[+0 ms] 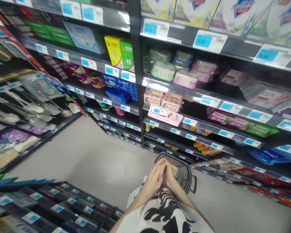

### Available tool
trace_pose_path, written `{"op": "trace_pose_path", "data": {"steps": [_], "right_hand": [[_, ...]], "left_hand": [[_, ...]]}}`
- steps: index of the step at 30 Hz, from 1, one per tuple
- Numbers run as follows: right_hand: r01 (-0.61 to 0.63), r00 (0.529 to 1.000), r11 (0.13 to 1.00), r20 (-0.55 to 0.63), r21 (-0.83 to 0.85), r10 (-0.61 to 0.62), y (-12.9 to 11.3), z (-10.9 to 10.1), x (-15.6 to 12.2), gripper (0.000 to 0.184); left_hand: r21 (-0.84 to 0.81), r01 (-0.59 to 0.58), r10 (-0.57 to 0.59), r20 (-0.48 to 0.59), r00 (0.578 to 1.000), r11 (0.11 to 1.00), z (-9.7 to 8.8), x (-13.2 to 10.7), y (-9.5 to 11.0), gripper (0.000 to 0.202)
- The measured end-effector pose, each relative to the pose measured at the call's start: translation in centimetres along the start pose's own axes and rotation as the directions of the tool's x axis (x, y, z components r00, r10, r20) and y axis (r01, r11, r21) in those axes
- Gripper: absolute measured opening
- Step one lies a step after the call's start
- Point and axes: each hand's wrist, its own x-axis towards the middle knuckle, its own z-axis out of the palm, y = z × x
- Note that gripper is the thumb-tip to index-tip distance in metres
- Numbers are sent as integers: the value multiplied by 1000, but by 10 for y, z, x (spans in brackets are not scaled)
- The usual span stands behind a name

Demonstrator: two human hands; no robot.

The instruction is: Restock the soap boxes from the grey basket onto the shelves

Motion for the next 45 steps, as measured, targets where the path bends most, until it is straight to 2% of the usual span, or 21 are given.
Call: {"op": "trace_pose_path", "data": {"steps": [2,3,6,8,10,12,14,16,17,19,21,23,25,29,35,37,39,41,43,45], "right_hand": [[-111,991,991,87,70,105,0,-12,2,59],[-162,978,983,143,80,150,-1,-20,1,55],[-266,922,962,305,51,239,-11,-43,1,43],[-258,888,966,394,-5,238,-25,-53,8,45],[-162,886,985,430,-61,172,-43,-58,20,44],[-30,917,994,392,-107,70,-66,-60,34,41],[67,956,988,294,-143,-22,-93,-63,51,39],[161,982,974,126,-160,-141,-122,-68,72,39],[219,976,962,28,-163,-217,-136,-72,84,40],[342,918,926,-152,-157,-365,-166,-81,112,45],[468,822,871,-289,-149,-491,-192,-89,141,49],[567,718,804,-370,-179,-589,-215,-95,166,51],[616,653,748,-369,-247,-661,-232,-98,185,53],[628,635,702,-299,-336,-712,-250,-92,204,53],[662,614,711,-374,-236,-695,-242,-77,222,55],[689,584,692,-401,-215,-706,-238,-73,228,59],[718,534,658,-428,-225,-729,-236,-71,234,64],[728,508,635,-418,-260,-753,-239,-72,236,65],[698,531,631,-346,-339,-774,-244,-77,236,59],[616,585,625,-252,-480,-771,-250,-85,235,52]], "left_hand": [[-155,118,-139,-130,982,981,-7,-3,-3,44],[-244,175,-221,-175,960,954,-11,-3,-3,42],[-499,261,-398,-189,898,826,-22,-4,-3,48],[-596,257,-429,-164,888,761,-26,-3,-2,53],[-654,228,-438,-176,881,721,-27,0,1,60],[-709,186,-464,-220,858,680,-26,5,5,69],[-757,146,-499,-259,827,636,-25,10,8,76],[-787,125,-518,-269,812,604,-25,14,9,74],[-792,123,-519,-265,813,597,-26,14,8,72],[-789,135,-513,-249,822,600,-28,12,6,66],[-780,166,-519,-226,824,603,-30,6,4,63],[-765,208,-530,-198,824,610,-30,-2,2,60],[-739,243,-540,-190,820,628,-30,-10,0,57],[-711,282,-568,-198,799,644,-29,-23,-7,53],[-727,284,-600,-216,770,626,-26,-31,-14,50],[-724,283,-600,-221,769,629,-26,-32,-16,48],[-716,286,-597,-224,770,637,-25,-33,-18,46],[-705,289,-594,-228,772,647,-25,-34,-21,45],[-689,293,-589,-237,772,662,-25,-35,-24,43],[-671,298,-586,-249,771,679,-25,-36,-27,40]]}}
